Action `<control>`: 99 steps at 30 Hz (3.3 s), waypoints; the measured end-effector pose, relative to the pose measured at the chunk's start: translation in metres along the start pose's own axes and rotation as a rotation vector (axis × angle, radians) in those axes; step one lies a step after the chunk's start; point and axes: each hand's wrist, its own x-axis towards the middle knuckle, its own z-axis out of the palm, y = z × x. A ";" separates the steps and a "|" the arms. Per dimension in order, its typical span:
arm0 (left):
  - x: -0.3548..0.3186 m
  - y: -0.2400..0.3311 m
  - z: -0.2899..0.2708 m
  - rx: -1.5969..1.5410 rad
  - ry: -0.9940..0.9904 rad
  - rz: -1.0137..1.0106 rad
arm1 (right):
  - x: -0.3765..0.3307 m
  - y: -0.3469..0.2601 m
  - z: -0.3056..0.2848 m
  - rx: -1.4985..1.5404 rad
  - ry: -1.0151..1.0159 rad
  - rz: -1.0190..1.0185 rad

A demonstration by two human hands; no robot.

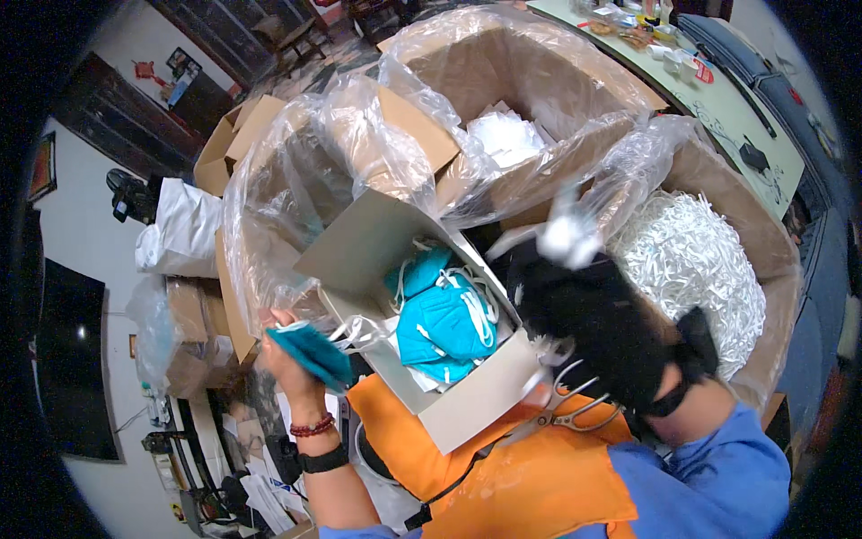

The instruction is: Packing face masks and instruction leaflets into small cardboard boxes.

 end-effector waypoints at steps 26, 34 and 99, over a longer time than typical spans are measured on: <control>-0.046 0.026 0.112 -0.870 -0.565 -0.432 | 0.024 -0.019 -0.132 -1.310 0.378 -0.777; -0.079 0.029 0.130 -0.937 -0.647 -0.436 | 0.030 0.039 0.044 -0.402 -0.478 -0.242; -0.062 -0.029 0.073 0.630 -0.474 0.275 | 0.026 0.074 0.019 -0.716 -0.557 -0.393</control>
